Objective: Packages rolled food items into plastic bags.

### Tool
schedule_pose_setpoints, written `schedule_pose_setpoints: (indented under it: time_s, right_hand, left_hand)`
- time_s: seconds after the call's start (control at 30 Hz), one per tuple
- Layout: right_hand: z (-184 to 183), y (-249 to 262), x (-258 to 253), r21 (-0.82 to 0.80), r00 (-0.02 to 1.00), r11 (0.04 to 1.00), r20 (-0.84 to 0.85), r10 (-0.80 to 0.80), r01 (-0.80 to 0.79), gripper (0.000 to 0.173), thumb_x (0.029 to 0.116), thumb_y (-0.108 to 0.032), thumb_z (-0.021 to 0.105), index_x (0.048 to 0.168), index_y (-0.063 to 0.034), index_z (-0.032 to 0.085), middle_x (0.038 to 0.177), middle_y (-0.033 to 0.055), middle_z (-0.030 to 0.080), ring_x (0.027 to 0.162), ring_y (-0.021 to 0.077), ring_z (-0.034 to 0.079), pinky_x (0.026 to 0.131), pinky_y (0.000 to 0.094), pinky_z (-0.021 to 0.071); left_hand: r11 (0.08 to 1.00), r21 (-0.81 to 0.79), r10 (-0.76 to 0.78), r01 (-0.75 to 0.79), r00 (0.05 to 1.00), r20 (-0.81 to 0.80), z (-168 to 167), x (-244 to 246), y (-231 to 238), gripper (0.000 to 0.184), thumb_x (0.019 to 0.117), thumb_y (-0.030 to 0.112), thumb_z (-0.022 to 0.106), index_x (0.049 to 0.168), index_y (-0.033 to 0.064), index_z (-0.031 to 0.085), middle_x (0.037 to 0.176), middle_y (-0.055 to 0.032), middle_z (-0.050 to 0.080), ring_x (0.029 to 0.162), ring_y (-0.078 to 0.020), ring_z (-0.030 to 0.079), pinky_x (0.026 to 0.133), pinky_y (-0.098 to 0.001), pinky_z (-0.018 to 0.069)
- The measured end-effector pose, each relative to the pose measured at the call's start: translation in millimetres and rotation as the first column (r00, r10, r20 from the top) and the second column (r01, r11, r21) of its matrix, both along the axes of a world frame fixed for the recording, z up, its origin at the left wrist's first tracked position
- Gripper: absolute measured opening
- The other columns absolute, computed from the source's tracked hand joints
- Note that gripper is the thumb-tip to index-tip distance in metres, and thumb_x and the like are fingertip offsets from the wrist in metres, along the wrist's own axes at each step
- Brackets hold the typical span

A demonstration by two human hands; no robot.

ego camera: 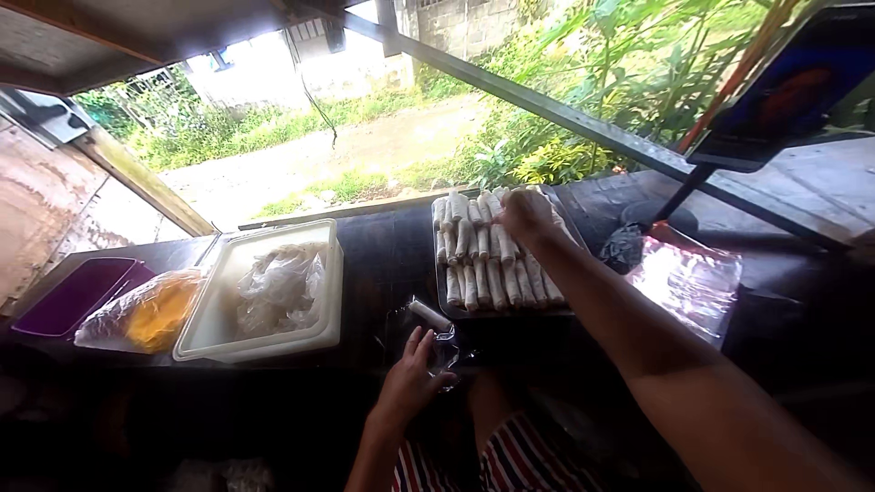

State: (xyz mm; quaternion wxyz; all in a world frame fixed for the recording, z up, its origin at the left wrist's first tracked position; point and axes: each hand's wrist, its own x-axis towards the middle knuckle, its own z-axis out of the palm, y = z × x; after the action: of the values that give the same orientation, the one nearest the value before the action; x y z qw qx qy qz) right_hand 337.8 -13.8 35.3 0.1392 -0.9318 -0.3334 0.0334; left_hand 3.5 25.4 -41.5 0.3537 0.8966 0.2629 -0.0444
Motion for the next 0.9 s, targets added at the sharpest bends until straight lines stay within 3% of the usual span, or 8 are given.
schedule_pose_setpoints:
  time_s: [0.1, 0.2, 0.3, 0.4, 0.47, 0.6, 0.77, 0.9]
  right_hand:
    - [1, -1, -2, 0.084, 1.000, 0.996, 0.002, -0.003, 0.003, 0.026, 0.0997, -0.013, 0.062, 0.099, 0.0118, 0.067, 0.108, 0.0329, 0.067, 0.109, 0.0509, 0.065, 0.089, 0.0656, 0.0490]
    - [5, -17, -7, 0.338, 0.992, 0.941, -0.115, 0.051, -0.009, 0.028, 0.1005, -0.018, 0.063, 0.101, 0.0089, 0.071, 0.100, 0.0298, 0.070, 0.097, 0.0464, 0.067, 0.087, 0.0647, 0.0490]
    - [9, -46, -38, 0.547, 0.885, 0.830, -0.329, 0.330, -0.107, 0.022, 0.1027, -0.017, 0.062, 0.107, 0.0018, 0.072, 0.086, 0.0136, 0.067, 0.067, 0.0194, 0.060, 0.066, 0.0405, 0.0528]
    - [11, -74, -91, 0.587, 0.667, 0.770, -0.473, 0.577, -0.250, 0.015, 0.0994, -0.007, 0.062, 0.107, 0.0027, 0.071, 0.077, 0.0044, 0.066, 0.060, 0.0061, 0.057, 0.059, 0.0245, 0.0515]
    - [1, -85, -116, 0.605, 0.526, 0.717, -0.508, 0.682, -0.345, 0.015, 0.0967, -0.010, 0.064, 0.103, 0.0000, 0.072, 0.075, -0.0035, 0.066, 0.060, -0.0016, 0.056, 0.059, 0.0174, 0.0501]
    - [-27, -94, -138, 0.635, 0.427, 0.616, -0.448, 0.785, -0.466, 0.020, 0.0954, -0.021, 0.065, 0.100, -0.0032, 0.073, 0.087, -0.0044, 0.066, 0.068, -0.0056, 0.056, 0.063, 0.0124, 0.0483]
    - [-38, -95, -162, 0.619, 0.431, 0.624, -0.454, 0.780, -0.476, 0.030, 0.0916, -0.015, 0.072, 0.118, -0.0016, 0.069, 0.099, 0.0061, 0.073, 0.078, 0.0026, 0.067, 0.073, 0.0203, 0.0565]
    - [-44, -95, -174, 0.646, 0.544, 0.613, -0.343, 0.766, -0.456, 0.021, 0.0921, -0.014, 0.072, 0.109, -0.0022, 0.075, 0.093, 0.0059, 0.074, 0.073, 0.0019, 0.068, 0.071, 0.0183, 0.0573]
  left_hand:
    - [1.000, 0.007, -0.003, 0.002, 0.998, 0.067, 11, -14, -1, 0.082, 0.0952, 0.044, 0.069, 0.159, 0.0064, 0.034, 0.168, -0.0176, 0.020, 0.092, -0.0205, 0.069, 0.079, -0.0351, 0.0565]
    - [0.997, 0.071, -0.011, -0.011, 0.957, 0.290, 16, -26, -2, 0.076, 0.0961, 0.044, 0.067, 0.153, -0.0008, 0.044, 0.163, -0.0238, 0.030, 0.111, -0.0290, 0.068, 0.088, -0.0389, 0.0572]
    - [0.992, 0.104, 0.011, -0.075, 0.859, 0.512, 22, -25, -1, 0.073, 0.0963, 0.047, 0.063, 0.145, -0.0064, 0.051, 0.157, -0.0280, 0.039, 0.133, -0.0390, 0.055, 0.097, -0.0438, 0.0541]
    - [0.987, -0.041, 0.144, -0.153, 0.754, 0.641, 32, -16, -2, 0.079, 0.0918, 0.042, 0.070, 0.144, -0.0120, 0.048, 0.155, -0.0303, 0.040, 0.136, -0.0342, 0.053, 0.100, -0.0395, 0.0526]
    - [0.976, -0.171, 0.212, -0.133, 0.756, 0.620, 39, -14, -5, 0.068, 0.0901, 0.028, 0.076, 0.140, -0.0106, 0.052, 0.148, -0.0261, 0.050, 0.123, -0.0245, 0.063, 0.094, -0.0326, 0.0565]
    - [0.910, -0.414, 0.238, -0.017, 0.839, 0.490, 45, -19, -14, 0.027, 0.0938, 0.004, 0.069, 0.119, -0.0049, 0.069, 0.100, -0.0064, 0.074, 0.078, -0.0026, 0.069, 0.074, -0.0201, 0.0582]
    - [0.900, -0.429, 0.284, -0.081, 0.854, 0.436, 42, -25, -19, 0.024, 0.0941, 0.006, 0.069, 0.116, -0.0036, 0.070, 0.093, -0.0052, 0.074, 0.074, -0.0018, 0.068, 0.073, -0.0199, 0.0575]
    - [0.880, -0.451, 0.339, -0.152, 0.865, 0.370, 45, -24, -24, 0.024, 0.0938, 0.006, 0.070, 0.117, -0.0019, 0.071, 0.096, -0.0066, 0.074, 0.077, -0.0035, 0.069, 0.076, -0.0211, 0.0581]
